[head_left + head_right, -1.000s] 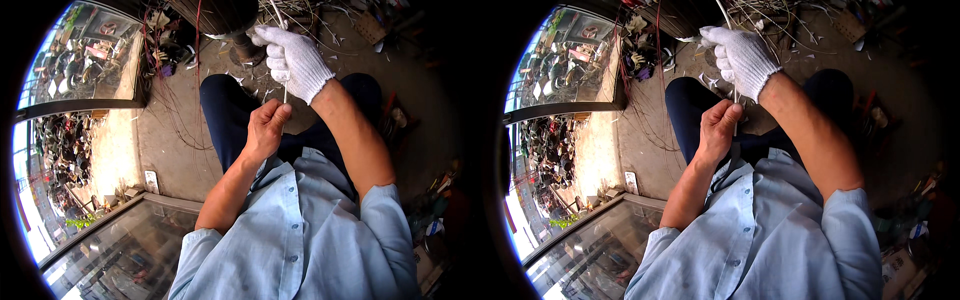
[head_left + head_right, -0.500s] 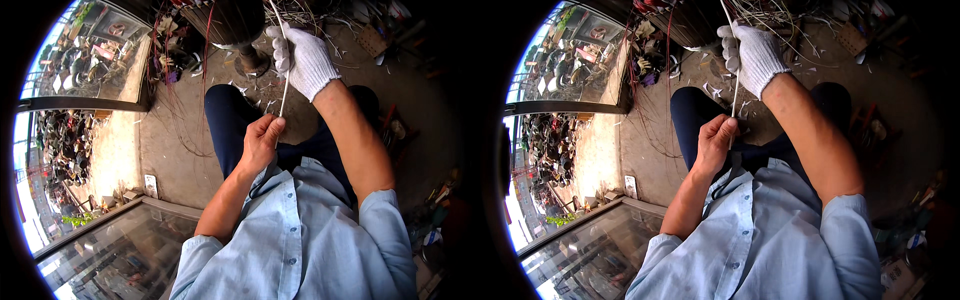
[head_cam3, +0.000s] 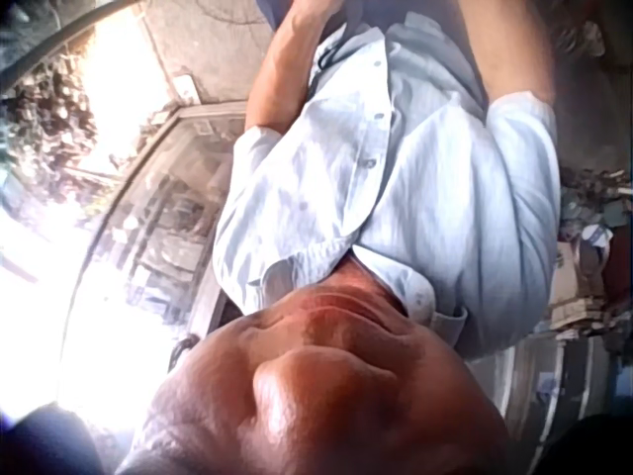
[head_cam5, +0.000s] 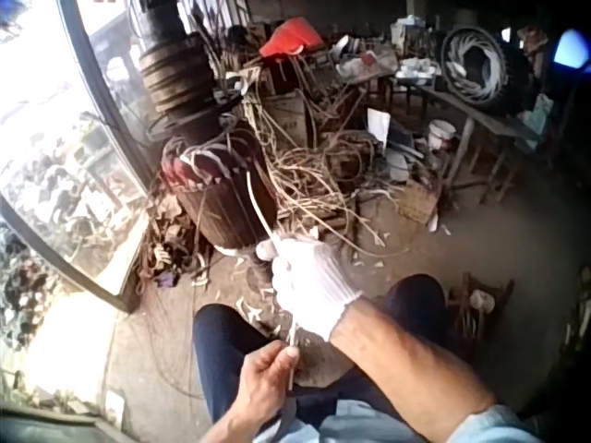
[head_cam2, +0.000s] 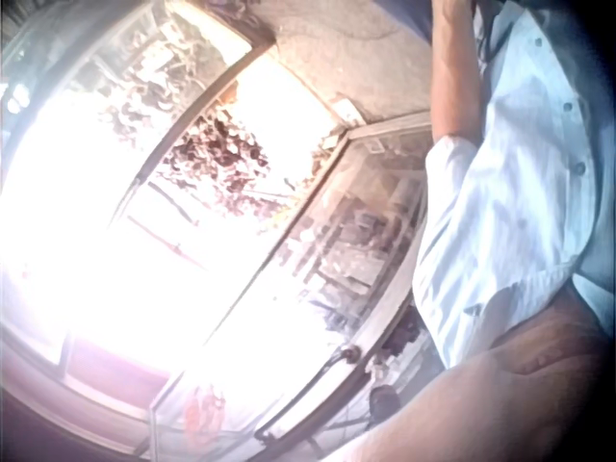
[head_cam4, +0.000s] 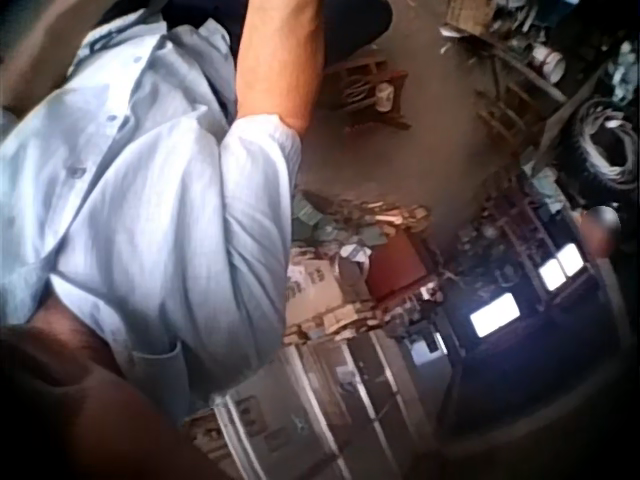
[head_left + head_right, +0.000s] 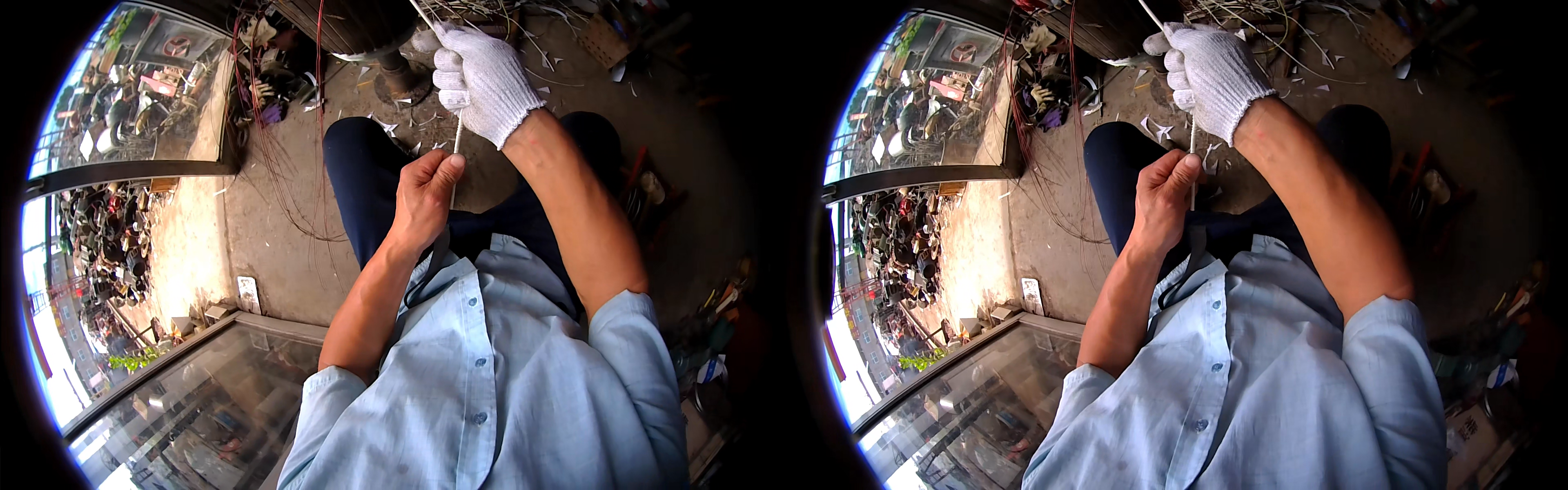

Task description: The person winds copper wires into a motor stator using pliers and a white plastic strip to secure and separate the coils.

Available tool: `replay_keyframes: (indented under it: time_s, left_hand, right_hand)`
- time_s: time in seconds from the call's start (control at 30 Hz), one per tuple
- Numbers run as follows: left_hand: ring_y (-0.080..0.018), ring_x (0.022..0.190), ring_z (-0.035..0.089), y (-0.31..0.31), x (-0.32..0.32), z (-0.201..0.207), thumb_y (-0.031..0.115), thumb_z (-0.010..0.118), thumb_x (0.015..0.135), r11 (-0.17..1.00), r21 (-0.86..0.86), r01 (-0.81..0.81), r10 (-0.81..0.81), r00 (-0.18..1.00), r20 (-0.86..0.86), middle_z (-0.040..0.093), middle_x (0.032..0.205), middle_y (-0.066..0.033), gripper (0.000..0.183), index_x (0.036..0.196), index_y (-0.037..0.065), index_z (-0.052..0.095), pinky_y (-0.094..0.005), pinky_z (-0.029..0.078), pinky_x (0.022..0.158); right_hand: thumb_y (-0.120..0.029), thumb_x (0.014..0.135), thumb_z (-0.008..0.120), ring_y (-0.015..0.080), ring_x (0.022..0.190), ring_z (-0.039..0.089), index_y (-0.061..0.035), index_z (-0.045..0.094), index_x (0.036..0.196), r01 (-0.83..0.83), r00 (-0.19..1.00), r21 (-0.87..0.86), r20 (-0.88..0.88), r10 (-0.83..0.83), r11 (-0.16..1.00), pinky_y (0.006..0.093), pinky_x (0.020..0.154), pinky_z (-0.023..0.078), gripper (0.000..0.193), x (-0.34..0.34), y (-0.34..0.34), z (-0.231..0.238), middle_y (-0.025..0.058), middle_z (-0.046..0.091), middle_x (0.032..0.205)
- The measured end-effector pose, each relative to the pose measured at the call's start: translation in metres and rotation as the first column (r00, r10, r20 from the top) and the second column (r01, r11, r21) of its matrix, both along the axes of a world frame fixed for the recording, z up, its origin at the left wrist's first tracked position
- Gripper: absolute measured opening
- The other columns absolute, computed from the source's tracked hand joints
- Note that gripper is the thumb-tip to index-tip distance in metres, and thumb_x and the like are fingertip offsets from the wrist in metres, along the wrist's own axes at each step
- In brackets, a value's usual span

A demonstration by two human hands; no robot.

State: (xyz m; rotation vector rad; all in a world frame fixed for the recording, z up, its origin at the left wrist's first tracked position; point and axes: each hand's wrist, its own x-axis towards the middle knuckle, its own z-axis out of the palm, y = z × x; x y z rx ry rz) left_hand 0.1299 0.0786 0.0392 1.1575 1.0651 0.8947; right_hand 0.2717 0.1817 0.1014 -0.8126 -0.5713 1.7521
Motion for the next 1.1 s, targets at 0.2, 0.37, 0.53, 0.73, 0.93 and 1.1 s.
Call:
replay_keyframes:
  time_s: [0.2, 0.37, 0.53, 0.73, 0.93, 1.1]
  left_hand:
    - [-0.0038, 0.056, 0.038, 0.001, 0.004, 0.004, 0.033, 0.062, 0.098, 1.0, 0.008, -0.02, 0.02, 0.999, 0.031, 0.049, 0.064, 0.0058, 0.034, 0.079, 0.005, 0.062, -0.022, 0.028, 0.05]
    - [-0.0033, 0.055, 0.037, 0.001, 0.005, 0.004, 0.029, 0.061, 0.098, 0.999, -0.03, -0.036, 0.038, 0.997, 0.07, 0.049, 0.063, 0.0058, 0.032, 0.079, 0.004, 0.063, -0.0219, 0.028, 0.05]
    - [-0.0028, 0.057, 0.04, 0.005, -0.003, 0.001, 0.027, 0.061, 0.099, 0.999, 0.032, -0.023, 0.02, 0.998, 0.067, 0.052, 0.066, 0.0056, 0.03, 0.081, 0.003, 0.064, -0.0212, 0.029, 0.051]
    - [-0.0041, 0.061, 0.04, -0.008, -0.004, 0.002, 0.031, 0.062, 0.098, 0.993, 0.113, 0.015, -0.003, 0.995, -0.1, 0.051, 0.067, 0.0062, 0.034, 0.078, 0.004, 0.062, -0.0227, 0.031, 0.054]
    - [-0.004, 0.059, 0.038, -0.009, -0.006, 0.008, 0.033, 0.062, 0.098, 0.995, 0.101, -0.001, 0.007, 0.998, -0.06, 0.047, 0.064, 0.0065, 0.035, 0.076, 0.005, 0.061, -0.023, 0.028, 0.052]
    - [-0.0056, 0.052, 0.037, -0.02, -0.011, -0.006, 0.034, 0.061, 0.099, 0.996, -0.045, -0.079, 0.085, 0.985, 0.149, 0.047, 0.06, 0.003, 0.037, 0.075, 0.006, 0.056, -0.0227, 0.027, 0.048]
  right_hand:
    - [-0.025, 0.103, 0.05, 0.0046, 0.042, 0.028, -0.0076, 0.058, 0.089, -0.023, 0.999, 0.008, 0.039, 0.022, 1.0, 0.0202, 0.036, 0.024, 0.024, -0.004, -0.008, 0.01, -0.0075, 0.033, 0.057]
    - [-0.028, 0.102, 0.051, 0.0042, 0.043, 0.032, -0.0048, 0.062, 0.093, 0.008, 0.999, -0.007, -0.045, -0.008, 1.0, 0.0199, 0.038, 0.027, 0.027, -0.003, -0.011, 0.003, -0.0067, 0.038, 0.057]
    - [-0.03, 0.095, 0.064, 0.0051, 0.046, 0.041, -0.0058, 0.066, 0.087, 0.151, 0.988, -0.066, 0.022, -0.15, 0.986, 0.0202, 0.04, 0.032, 0.025, -0.012, -0.034, 0.009, -0.0052, 0.048, 0.059]
    - [-0.026, 0.095, 0.064, 0.001, 0.04, 0.029, -0.0014, 0.065, 0.096, 0.024, 0.992, -0.106, 0.125, -0.01, 0.994, 0.0197, 0.035, 0.022, 0.024, -0.011, -0.014, 0.005, -0.0109, 0.035, 0.053]
    - [-0.03, 0.095, 0.062, 0.0059, 0.039, 0.038, -0.0008, 0.062, 0.092, 0.037, 0.997, 0.084, 0.063, -0.042, 0.996, 0.0202, 0.036, 0.029, 0.029, 0.003, 0.078, 0.008, -0.0063, 0.043, 0.054]
    - [-0.024, 0.103, 0.049, 0.0063, 0.053, 0.05, 0.0027, 0.063, 0.102, 0.061, 0.997, 0.094, -0.054, -0.056, 0.994, 0.0189, 0.042, 0.039, 0.03, -0.005, 0.044, 0.003, -0.0003, 0.057, 0.069]
